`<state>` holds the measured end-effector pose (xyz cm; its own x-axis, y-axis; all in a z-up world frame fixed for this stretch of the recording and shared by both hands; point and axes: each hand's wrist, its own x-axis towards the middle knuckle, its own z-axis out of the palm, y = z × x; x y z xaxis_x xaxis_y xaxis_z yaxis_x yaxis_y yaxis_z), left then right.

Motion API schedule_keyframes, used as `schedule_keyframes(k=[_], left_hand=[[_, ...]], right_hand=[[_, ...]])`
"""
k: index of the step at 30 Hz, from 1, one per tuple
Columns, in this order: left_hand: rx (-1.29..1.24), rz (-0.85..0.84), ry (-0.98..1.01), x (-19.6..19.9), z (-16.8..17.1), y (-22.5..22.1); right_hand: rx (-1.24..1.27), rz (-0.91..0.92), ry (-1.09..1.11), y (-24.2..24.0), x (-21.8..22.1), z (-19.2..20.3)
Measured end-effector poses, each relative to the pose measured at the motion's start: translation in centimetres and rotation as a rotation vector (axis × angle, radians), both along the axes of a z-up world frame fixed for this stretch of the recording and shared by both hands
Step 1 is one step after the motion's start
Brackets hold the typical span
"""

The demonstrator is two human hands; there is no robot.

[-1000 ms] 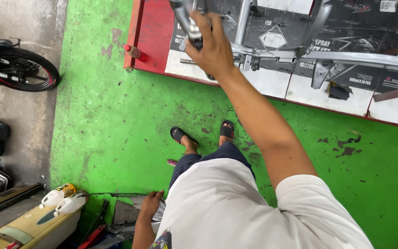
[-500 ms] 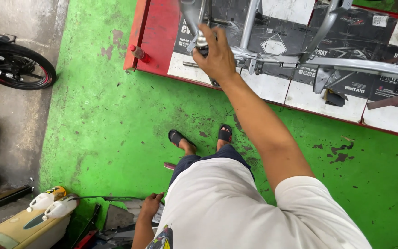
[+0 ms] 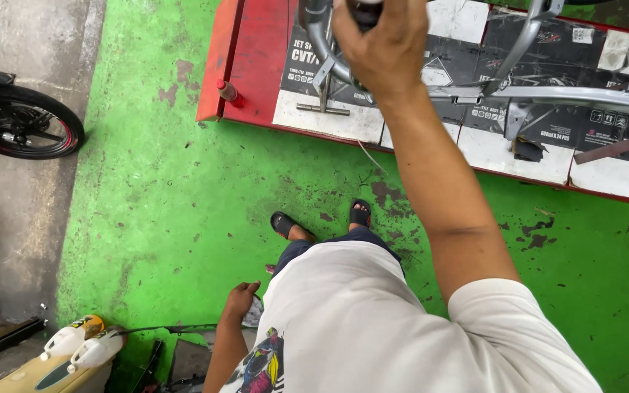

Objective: Applying a second coat of spray paint to a motorcycle frame on a lift table.

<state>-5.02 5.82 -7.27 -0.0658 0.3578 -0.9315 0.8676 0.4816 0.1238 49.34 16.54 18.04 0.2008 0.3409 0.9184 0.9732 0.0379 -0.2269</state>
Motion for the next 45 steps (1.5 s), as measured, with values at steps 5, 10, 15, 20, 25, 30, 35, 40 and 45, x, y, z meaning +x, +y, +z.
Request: schedule_keyframes(k=[5,10,15,20,25,30,35,40,45], left_hand=[[0.011,-0.055,-0.019,-1.2,-1.3,1.9],[0.001,-0.002,-0.026,-3.5,-1.8,3.1],[0.009,-0.026,-0.005,-6.4,-3.1,4.1],[-0.009,-0.005,0.013,-7.6,-2.8,5.2],[-0.021,-0.031,0.03,-7.5,-1.8,6.8],[-0.016,0.021,0.023,-7.6,-0.9,7.5],[-0.041,0.049,0.02,-8.5,-0.8,7.7],[-0.041,-0.012,0.04,-9.1,-1.5,8.4],[0.014,-0.026,-0.003,-8.8,-1.9,9.3]], right_hand=[[-0.433,-0.035,0.342,1.5,-3.0,-9.9],[-0.653,-0.08,0.389,0.8,-6.4,-15.4],[-0.631,-0.089,0.445,2.0,-6.6,-14.6],[-0.273,-0.137,0.371,3.2,-7.0,-8.9],[-0.427,-0.215,0.382,5.4,-7.3,-15.0],[-0.707,-0.218,0.448,5.0,-9.3,-19.1],[-0.616,-0.235,0.428,5.2,-9.0,-19.5],[-0.458,-0.246,0.456,6.7,-8.1,-16.5],[-0.597,-0.252,0.397,6.6,-8.8,-19.4]])
